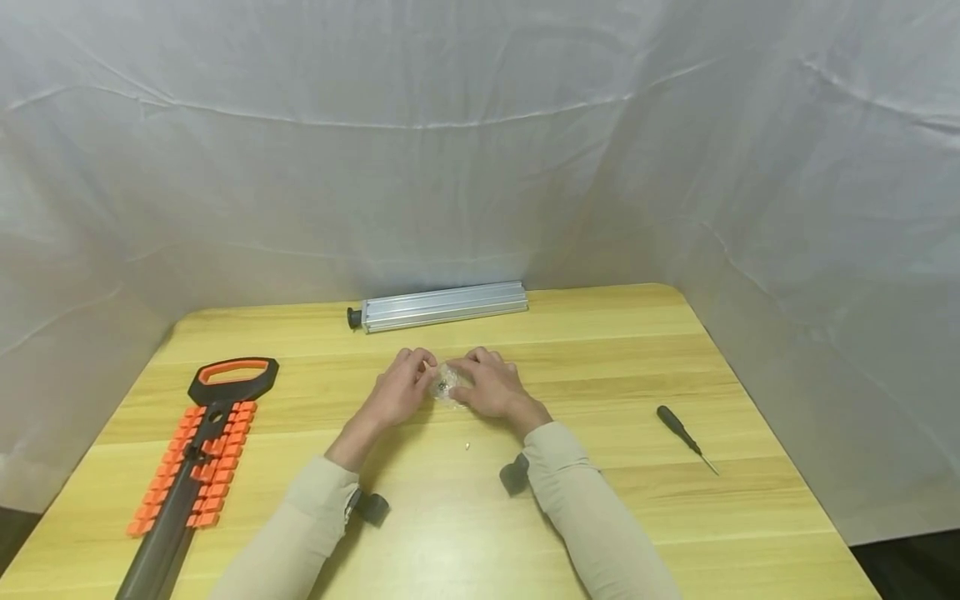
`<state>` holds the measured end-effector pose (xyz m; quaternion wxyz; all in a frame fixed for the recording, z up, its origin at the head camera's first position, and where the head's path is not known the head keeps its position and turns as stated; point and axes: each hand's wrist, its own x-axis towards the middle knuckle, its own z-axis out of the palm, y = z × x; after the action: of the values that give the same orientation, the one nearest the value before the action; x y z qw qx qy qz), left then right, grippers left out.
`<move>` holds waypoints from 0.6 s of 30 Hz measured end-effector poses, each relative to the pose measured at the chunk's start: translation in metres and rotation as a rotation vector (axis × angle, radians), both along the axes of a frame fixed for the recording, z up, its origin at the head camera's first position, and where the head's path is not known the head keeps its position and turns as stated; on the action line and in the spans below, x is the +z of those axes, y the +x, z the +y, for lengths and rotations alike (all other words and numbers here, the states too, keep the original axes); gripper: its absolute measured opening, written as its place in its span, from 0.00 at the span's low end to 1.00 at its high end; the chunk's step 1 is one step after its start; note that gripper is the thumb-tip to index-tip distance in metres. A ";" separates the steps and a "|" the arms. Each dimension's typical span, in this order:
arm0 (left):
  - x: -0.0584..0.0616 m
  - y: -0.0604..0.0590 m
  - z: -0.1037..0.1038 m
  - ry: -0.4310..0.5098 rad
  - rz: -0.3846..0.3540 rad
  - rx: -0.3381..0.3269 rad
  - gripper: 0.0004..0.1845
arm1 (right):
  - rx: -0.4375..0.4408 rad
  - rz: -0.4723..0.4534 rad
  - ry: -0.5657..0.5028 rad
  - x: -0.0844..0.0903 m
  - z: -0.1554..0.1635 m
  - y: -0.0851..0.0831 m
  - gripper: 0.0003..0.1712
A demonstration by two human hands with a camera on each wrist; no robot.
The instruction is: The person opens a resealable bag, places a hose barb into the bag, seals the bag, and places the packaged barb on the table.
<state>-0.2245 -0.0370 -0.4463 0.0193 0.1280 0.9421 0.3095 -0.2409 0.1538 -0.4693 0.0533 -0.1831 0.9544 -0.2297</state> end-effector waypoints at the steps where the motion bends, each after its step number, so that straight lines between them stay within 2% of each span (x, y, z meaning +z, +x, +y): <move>1: 0.000 0.002 0.000 0.006 0.003 0.001 0.09 | -0.002 0.002 -0.001 0.000 0.000 0.000 0.30; 6: 0.002 0.012 0.002 0.021 0.037 -0.021 0.07 | -0.007 -0.001 -0.006 0.000 0.000 0.001 0.29; 12: 0.004 0.025 0.004 -0.012 0.082 -0.062 0.05 | 0.000 0.006 -0.007 0.000 0.000 0.001 0.29; 18: 0.005 0.034 0.005 -0.019 0.078 -0.111 0.05 | 0.002 0.014 -0.008 -0.001 0.000 -0.001 0.29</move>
<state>-0.1901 -0.0316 -0.4410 0.0010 0.1918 0.9364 0.2938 -0.2414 0.1542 -0.4705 0.0460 -0.1857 0.9537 -0.2321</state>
